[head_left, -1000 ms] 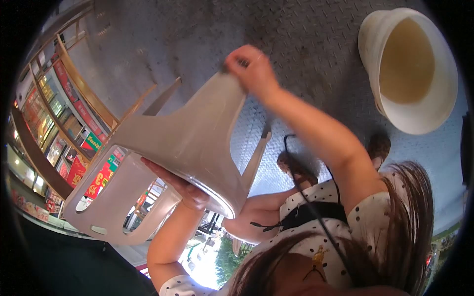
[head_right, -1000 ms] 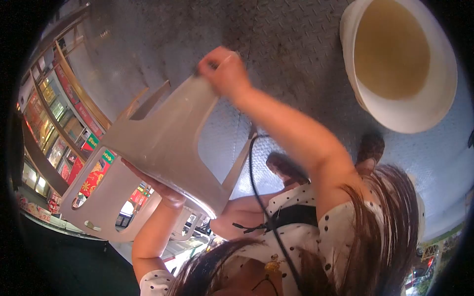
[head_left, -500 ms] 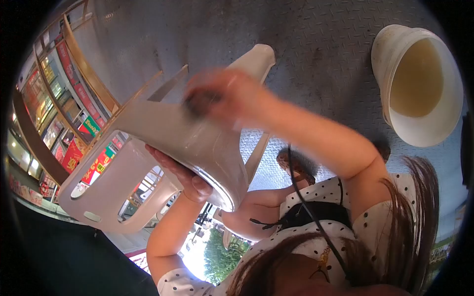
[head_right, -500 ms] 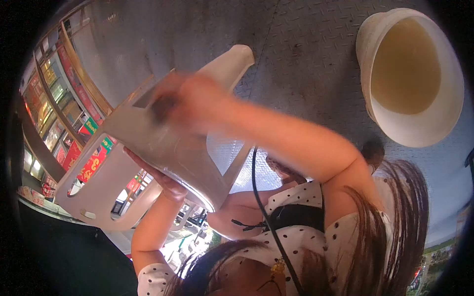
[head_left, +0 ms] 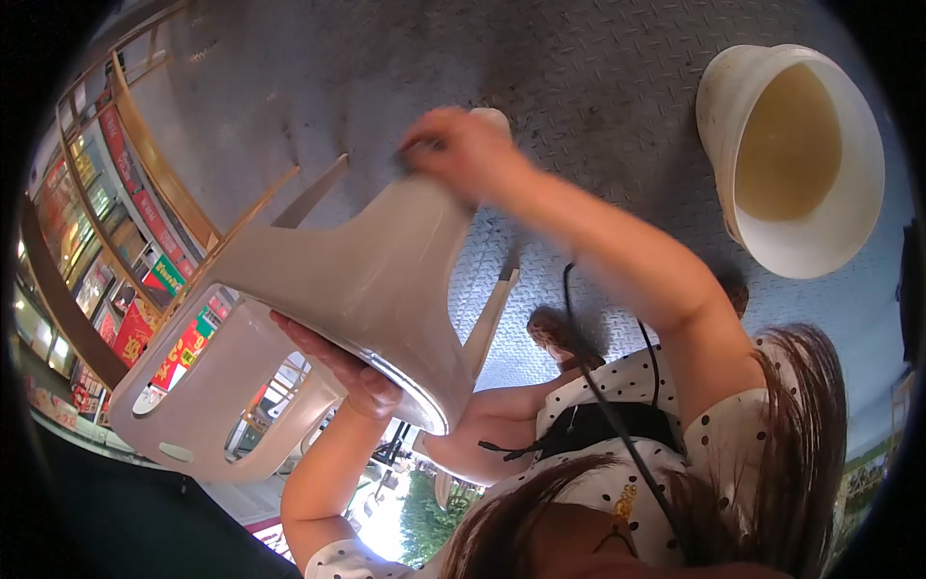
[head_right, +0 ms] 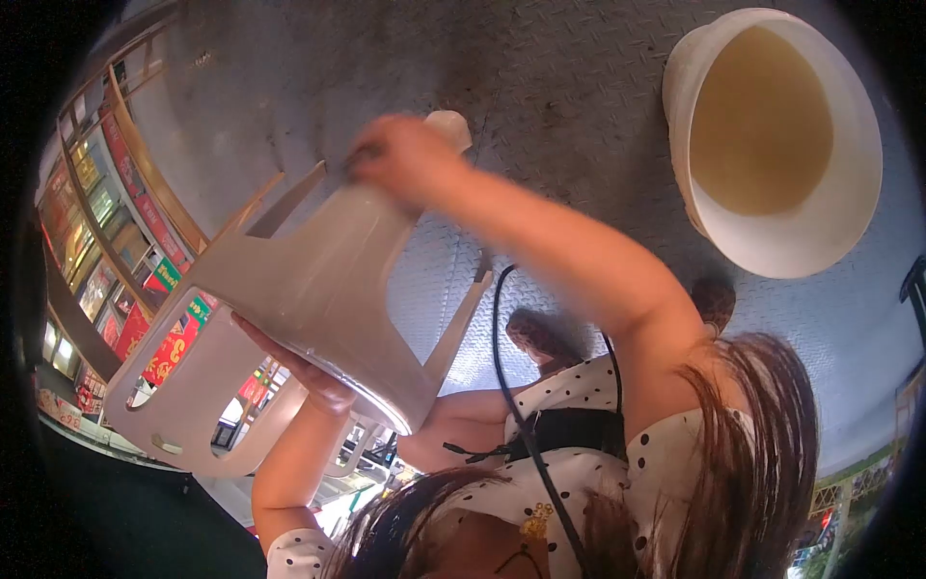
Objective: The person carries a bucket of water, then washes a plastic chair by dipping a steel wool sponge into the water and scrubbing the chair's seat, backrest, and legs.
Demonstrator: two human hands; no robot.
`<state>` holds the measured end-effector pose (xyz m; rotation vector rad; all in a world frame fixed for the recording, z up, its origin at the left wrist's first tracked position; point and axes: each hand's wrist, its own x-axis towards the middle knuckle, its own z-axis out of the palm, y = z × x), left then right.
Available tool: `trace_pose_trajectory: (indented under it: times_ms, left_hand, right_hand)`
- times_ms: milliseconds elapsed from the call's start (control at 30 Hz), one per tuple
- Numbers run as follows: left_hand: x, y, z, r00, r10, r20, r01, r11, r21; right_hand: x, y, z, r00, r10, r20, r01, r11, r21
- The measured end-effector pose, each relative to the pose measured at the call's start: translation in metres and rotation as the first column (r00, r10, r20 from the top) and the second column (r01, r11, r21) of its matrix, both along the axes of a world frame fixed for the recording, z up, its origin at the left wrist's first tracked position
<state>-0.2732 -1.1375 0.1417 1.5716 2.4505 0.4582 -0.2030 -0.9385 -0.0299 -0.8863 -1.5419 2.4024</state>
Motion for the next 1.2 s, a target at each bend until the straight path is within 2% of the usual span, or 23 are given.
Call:
trace_pose_trajectory:
  times_ms: [67, 133, 233, 300, 367, 400, 467, 533, 633, 767, 800, 833, 867, 900, 1000, 1033, 1067, 1133, 1200]
  left_hand:
    - [0.002, -0.005, 0.005, 0.998, 0.045, 0.039, -0.043, 0.998, -0.034]
    - [0.005, -0.004, 0.012, 0.992, 0.088, 0.095, -0.083, 0.995, -0.057]
    - [-0.003, -0.001, 0.008, 0.996, 0.058, 0.069, -0.055, 0.998, -0.036]
    - [-0.008, 0.0, 0.005, 0.998, 0.039, 0.052, -0.038, 0.999, -0.027]
    - [-0.01, 0.001, 0.004, 0.999, 0.026, 0.043, -0.025, 0.999, -0.023]
    - [-0.009, 0.001, 0.003, 0.999, 0.022, 0.04, -0.021, 0.999, -0.024]
    - [-0.009, 0.0, 0.003, 0.999, 0.018, 0.033, -0.017, 1.0, -0.021]
    - [-0.006, -0.001, 0.004, 0.999, 0.023, 0.025, -0.022, 0.999, -0.024]
    - [-0.005, 0.002, 0.01, 0.999, 0.027, 0.02, -0.026, 0.999, -0.04]
    - [-0.008, 0.001, 0.006, 1.0, 0.02, 0.014, -0.019, 0.999, -0.026]
    - [-0.008, 0.002, 0.006, 1.0, 0.021, 0.012, -0.021, 0.999, -0.027]
    - [-0.006, 0.002, 0.006, 1.0, 0.02, 0.011, -0.019, 1.0, -0.023]
    - [-0.006, 0.002, 0.006, 1.0, 0.018, 0.011, -0.018, 0.999, -0.029]
    - [-0.006, 0.004, 0.006, 1.0, 0.018, 0.013, -0.018, 0.999, -0.034]
    - [-0.007, 0.005, 0.005, 1.0, 0.007, 0.005, -0.007, 1.0, -0.029]
    - [-0.008, 0.004, 0.003, 1.0, 0.0, 0.006, 0.0, 1.0, -0.027]
    - [-0.009, 0.005, 0.004, 1.0, 0.0, 0.009, 0.0, 1.0, -0.021]
    - [-0.009, 0.003, 0.005, 1.0, -0.008, 0.002, 0.008, 1.0, -0.021]
    - [-0.007, 0.001, 0.007, 1.0, -0.014, -0.007, 0.013, 0.999, -0.034]
  right_hand:
    - [0.001, -0.009, 0.071, 0.918, 0.13, -0.374, -0.037, 0.969, 0.246]
    - [0.012, -0.001, 0.116, 0.839, 0.064, -0.54, 0.137, 0.936, 0.323]
    - [-0.003, 0.003, 0.057, 0.941, 0.09, -0.326, -0.011, 0.972, 0.237]
    - [-0.018, 0.012, -0.024, 0.969, 0.156, -0.191, -0.148, 0.987, 0.054]
    - [-0.021, 0.027, -0.087, 0.963, 0.261, -0.07, -0.253, 0.962, 0.104]
    - [-0.023, 0.029, -0.095, 0.949, 0.29, -0.126, -0.285, 0.957, 0.056]
    - [-0.026, 0.02, -0.062, 0.938, 0.303, -0.169, -0.276, 0.947, 0.166]
    - [-0.019, 0.005, 0.007, 0.815, 0.223, -0.535, -0.011, 0.929, 0.37]
    - [-0.011, 0.02, 0.036, 0.836, 0.198, -0.512, -0.143, 0.979, 0.145]
    - [-0.008, 0.007, -0.097, 0.942, 0.063, -0.328, 0.014, 0.973, 0.228]
    - [-0.006, 0.007, -0.112, 0.954, 0.041, -0.297, 0.038, 0.966, 0.254]
    - [-0.009, 0.011, -0.077, 0.95, 0.106, -0.293, -0.021, 0.96, 0.279]
    - [-0.009, 0.019, -0.005, 0.852, 0.17, -0.495, -0.024, 0.957, 0.288]
    - [-0.008, 0.021, 0.017, 0.783, 0.159, -0.601, 0.018, 0.961, 0.278]
    - [-0.009, 0.012, -0.031, 0.847, 0.015, -0.532, 0.103, 0.976, 0.191]
    - [-0.004, 0.013, -0.063, 0.94, 0.019, -0.34, 0.026, 0.991, 0.128]
    - [0.001, 0.008, -0.102, 0.981, -0.051, -0.189, 0.085, 0.981, 0.177]
    - [0.004, 0.005, -0.091, 0.949, -0.133, -0.287, 0.217, 0.934, 0.284]
    - [0.012, -0.019, -0.051, 0.898, -0.349, -0.268, 0.421, 0.856, 0.298]
